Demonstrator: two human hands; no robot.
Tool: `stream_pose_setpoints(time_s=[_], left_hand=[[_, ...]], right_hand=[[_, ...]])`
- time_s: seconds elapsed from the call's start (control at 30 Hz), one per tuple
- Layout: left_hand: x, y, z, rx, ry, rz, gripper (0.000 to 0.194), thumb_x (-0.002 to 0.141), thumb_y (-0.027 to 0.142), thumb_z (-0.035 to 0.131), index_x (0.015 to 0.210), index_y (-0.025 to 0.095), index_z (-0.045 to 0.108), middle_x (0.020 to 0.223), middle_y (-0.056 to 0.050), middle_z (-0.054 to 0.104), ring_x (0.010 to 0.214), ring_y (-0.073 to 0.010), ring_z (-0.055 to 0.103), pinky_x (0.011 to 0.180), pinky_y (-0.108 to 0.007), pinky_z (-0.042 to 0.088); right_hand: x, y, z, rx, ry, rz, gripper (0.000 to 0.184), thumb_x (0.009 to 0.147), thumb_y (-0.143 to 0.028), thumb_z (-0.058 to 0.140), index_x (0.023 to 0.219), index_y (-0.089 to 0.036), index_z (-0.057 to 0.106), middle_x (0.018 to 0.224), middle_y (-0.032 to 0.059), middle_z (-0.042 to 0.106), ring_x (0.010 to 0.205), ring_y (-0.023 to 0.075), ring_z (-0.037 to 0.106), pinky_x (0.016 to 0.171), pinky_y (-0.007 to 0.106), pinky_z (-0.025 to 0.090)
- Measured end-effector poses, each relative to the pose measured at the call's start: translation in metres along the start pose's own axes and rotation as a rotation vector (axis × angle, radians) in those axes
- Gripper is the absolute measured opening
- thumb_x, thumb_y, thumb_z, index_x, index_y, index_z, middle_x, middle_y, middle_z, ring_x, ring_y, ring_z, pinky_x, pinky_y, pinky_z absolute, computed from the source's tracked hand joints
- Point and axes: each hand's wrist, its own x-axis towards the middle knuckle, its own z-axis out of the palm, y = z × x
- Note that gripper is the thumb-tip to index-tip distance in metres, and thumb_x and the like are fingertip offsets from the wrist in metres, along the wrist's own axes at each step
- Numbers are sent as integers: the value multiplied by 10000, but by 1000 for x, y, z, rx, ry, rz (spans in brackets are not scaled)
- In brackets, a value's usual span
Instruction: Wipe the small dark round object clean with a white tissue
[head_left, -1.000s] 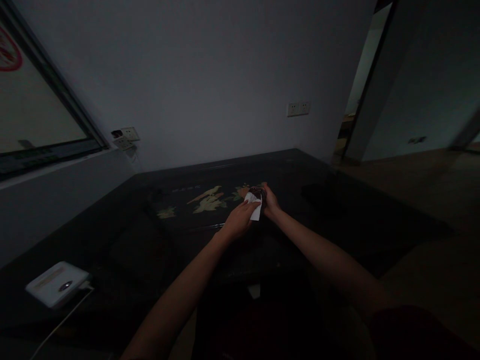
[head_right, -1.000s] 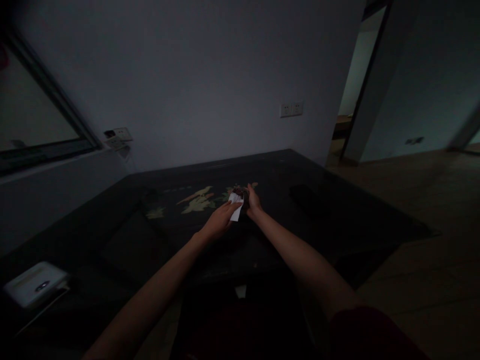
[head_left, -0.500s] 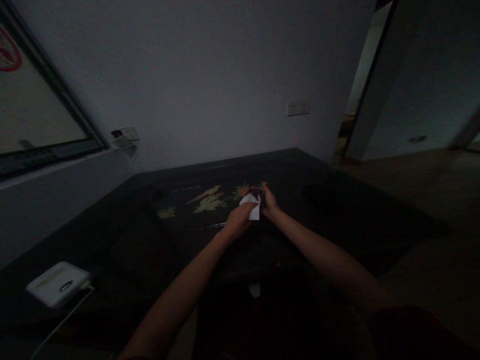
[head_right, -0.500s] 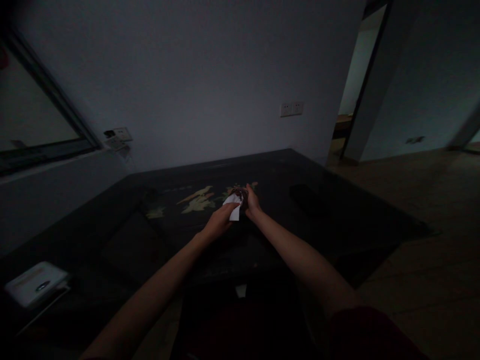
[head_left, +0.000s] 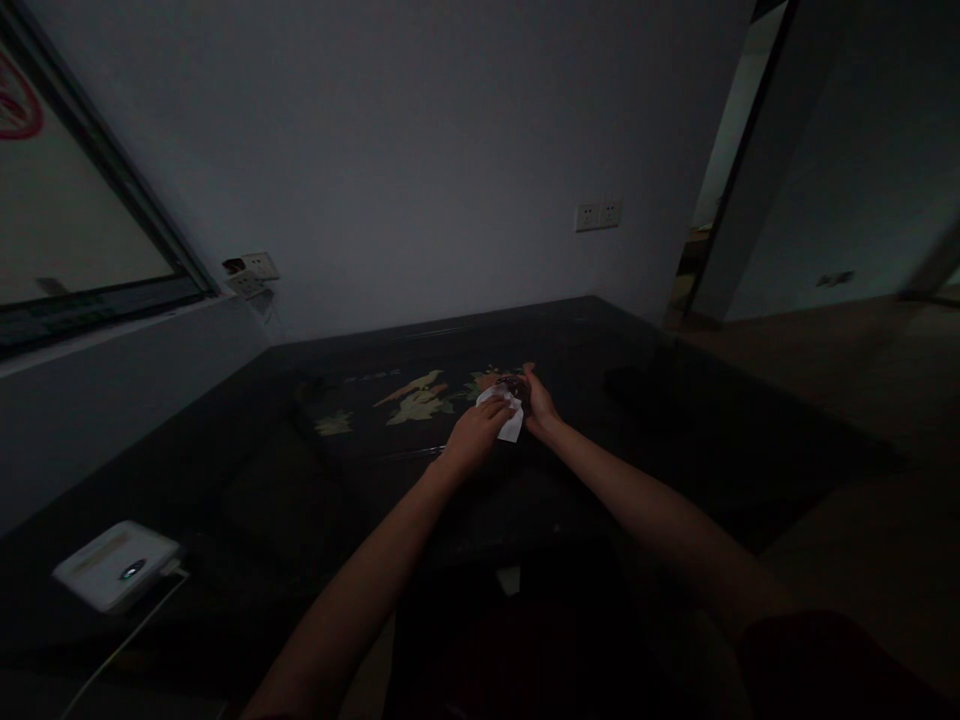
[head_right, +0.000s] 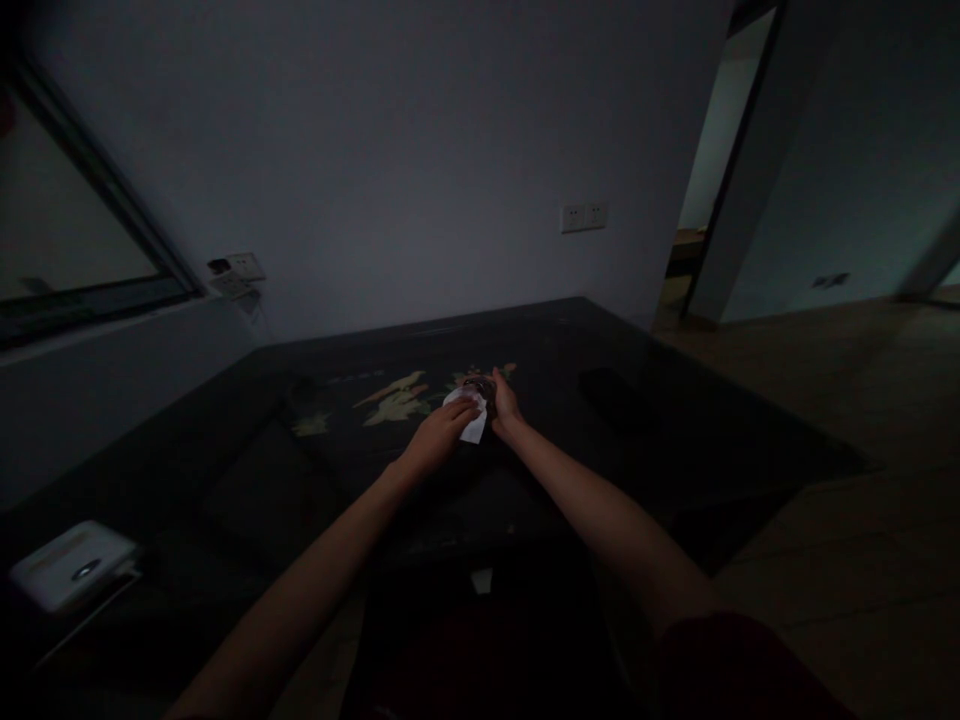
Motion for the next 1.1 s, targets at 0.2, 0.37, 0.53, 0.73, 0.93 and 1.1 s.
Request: stream_pose_setpoints(time_s=[0.2,0.37,0.53,0.73,0.93,1.1], left_hand=[[-2,10,-7,6,-129,-99,489,862,51,425,1338,151,474,1301,-166,579,1215,-239,549,1020,-405,440],[-7,4,-1,-166,-103,-124,562,823,52,445,1375,156,420,1368,-153,530,1232,-236,535,1028,-385,432],[-6,-6,13,-335,-19,-104,615,768,12,431,1375,111,427,1411,-170,490,1312,-236,457,1106,-419,342],[-4,-5,13,-225,-54,-112,583,781,5,427,1340,160,494,1411,-156,499,1332,-241,437,1137,-551,222],[-3,-1,1,62,-48,-33,430,878,84,443,1265,215,578,1396,-125,519,1383,-250,363,1129,-568,229],[-2,-4,2,153,-26,37,416,863,99,504,1255,209,589,1371,-125,526,1360,-255,380,1094,-484,345]], right_hand=[[2,3,-3,-73,-42,-39,368,826,-537,573,659,-218,654,570,7,696,620,190,680,643,289,527],[1,5,-3,-88,-50,-50,370,834,-534,561,655,-222,647,584,6,700,645,189,681,664,291,521],[1,4,-3,-87,-14,-34,377,876,-479,523,640,-211,643,610,5,705,596,169,659,656,286,513],[2,2,-3,-82,-4,-43,378,905,-423,501,644,-202,662,610,-5,701,555,140,631,642,259,491],[4,3,-5,-58,0,-27,419,926,-388,462,607,-194,652,573,-8,681,525,120,599,559,234,452],[5,7,-7,-82,-34,-33,392,879,-462,527,614,-202,652,582,-4,687,522,131,601,556,247,454]])
